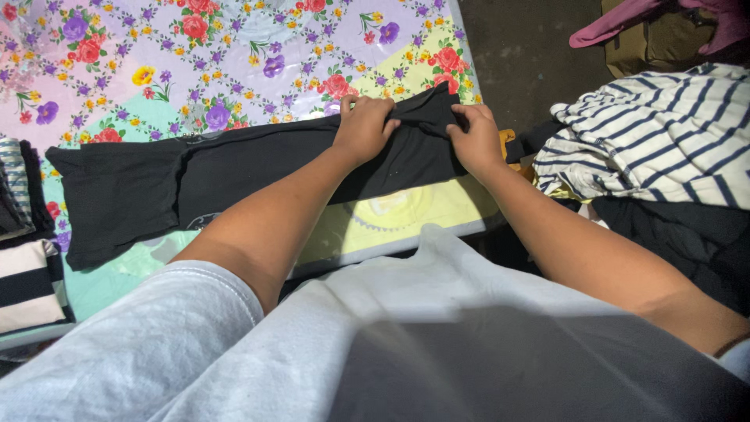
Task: The person spreads a black shirt on a floral-patterned surface, folds the sleeves and sides inward to form a rectangle, and places it onto a stack. The person then picks up a striped shirt and begins spreading it out on the surface.
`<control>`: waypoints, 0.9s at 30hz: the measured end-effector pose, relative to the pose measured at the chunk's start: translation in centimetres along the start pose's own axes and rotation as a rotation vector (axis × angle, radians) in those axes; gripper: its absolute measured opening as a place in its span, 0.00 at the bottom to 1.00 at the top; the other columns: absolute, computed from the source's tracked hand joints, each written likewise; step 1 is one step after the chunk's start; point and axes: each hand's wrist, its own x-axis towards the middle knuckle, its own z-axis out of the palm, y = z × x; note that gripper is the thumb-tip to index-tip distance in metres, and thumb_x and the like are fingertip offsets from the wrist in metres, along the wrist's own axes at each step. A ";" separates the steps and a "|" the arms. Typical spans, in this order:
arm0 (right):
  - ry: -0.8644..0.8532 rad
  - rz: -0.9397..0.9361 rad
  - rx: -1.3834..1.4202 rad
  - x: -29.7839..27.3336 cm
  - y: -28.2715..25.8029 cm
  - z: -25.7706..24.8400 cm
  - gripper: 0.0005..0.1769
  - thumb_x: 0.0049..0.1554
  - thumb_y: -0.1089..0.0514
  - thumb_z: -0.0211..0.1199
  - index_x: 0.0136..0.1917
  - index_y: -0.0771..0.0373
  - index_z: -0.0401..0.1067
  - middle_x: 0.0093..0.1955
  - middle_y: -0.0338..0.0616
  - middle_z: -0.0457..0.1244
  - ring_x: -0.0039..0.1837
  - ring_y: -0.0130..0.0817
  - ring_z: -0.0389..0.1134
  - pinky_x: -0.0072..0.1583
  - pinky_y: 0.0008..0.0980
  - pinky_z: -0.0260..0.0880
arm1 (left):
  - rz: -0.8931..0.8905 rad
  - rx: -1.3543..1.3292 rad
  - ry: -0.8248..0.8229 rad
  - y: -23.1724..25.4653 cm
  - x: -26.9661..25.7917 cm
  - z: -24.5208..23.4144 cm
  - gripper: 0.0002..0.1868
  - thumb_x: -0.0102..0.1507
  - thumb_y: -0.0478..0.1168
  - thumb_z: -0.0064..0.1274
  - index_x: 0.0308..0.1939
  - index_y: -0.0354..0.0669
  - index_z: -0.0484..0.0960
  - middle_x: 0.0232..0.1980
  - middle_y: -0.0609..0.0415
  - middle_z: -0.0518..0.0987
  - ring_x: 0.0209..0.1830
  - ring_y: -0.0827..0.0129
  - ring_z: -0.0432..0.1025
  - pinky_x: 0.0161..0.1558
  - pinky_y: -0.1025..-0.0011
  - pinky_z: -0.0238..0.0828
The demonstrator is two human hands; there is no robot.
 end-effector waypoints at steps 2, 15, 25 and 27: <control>-0.019 0.249 0.036 0.6 1.0 0.3 0.17 0.59 0.63 0.63 0.62 0.65 0.74 0.52 0.47 0.68 0.53 0.39 0.72 0.58 0.35 0.69 | -0.089 -0.064 -0.064 -0.4 1.0 0.6 0.14 0.70 0.49 0.51 0.55 0.49 0.80 0.43 0.49 0.82 0.55 0.55 0.74 0.70 0.49 0.44; -0.115 0.181 0.021 1.3 0.6 1.4 0.36 0.60 0.58 0.64 0.78 0.62 0.55 0.70 0.54 0.57 0.73 0.53 0.51 0.72 0.49 0.48 | -0.090 -0.201 -0.245 -0.8 4.2 2.2 0.18 0.71 0.55 0.45 0.57 0.54 0.80 0.52 0.49 0.83 0.55 0.53 0.74 0.63 0.52 0.57; -0.052 0.220 -0.042 2.0 1.2 0.5 0.13 0.55 0.56 0.73 0.50 0.64 0.78 0.38 0.39 0.67 0.47 0.35 0.67 0.53 0.36 0.63 | 0.412 0.003 0.130 1.9 0.0 -2.0 0.21 0.60 0.53 0.65 0.48 0.46 0.78 0.54 0.47 0.71 0.63 0.51 0.67 0.68 0.42 0.43; -0.038 0.227 0.138 2.3 2.2 0.7 0.11 0.57 0.57 0.72 0.49 0.65 0.76 0.37 0.38 0.66 0.41 0.28 0.67 0.47 0.29 0.66 | 0.393 0.032 0.099 2.5 -0.5 -2.2 0.15 0.57 0.52 0.63 0.42 0.52 0.79 0.52 0.54 0.74 0.63 0.57 0.69 0.70 0.45 0.42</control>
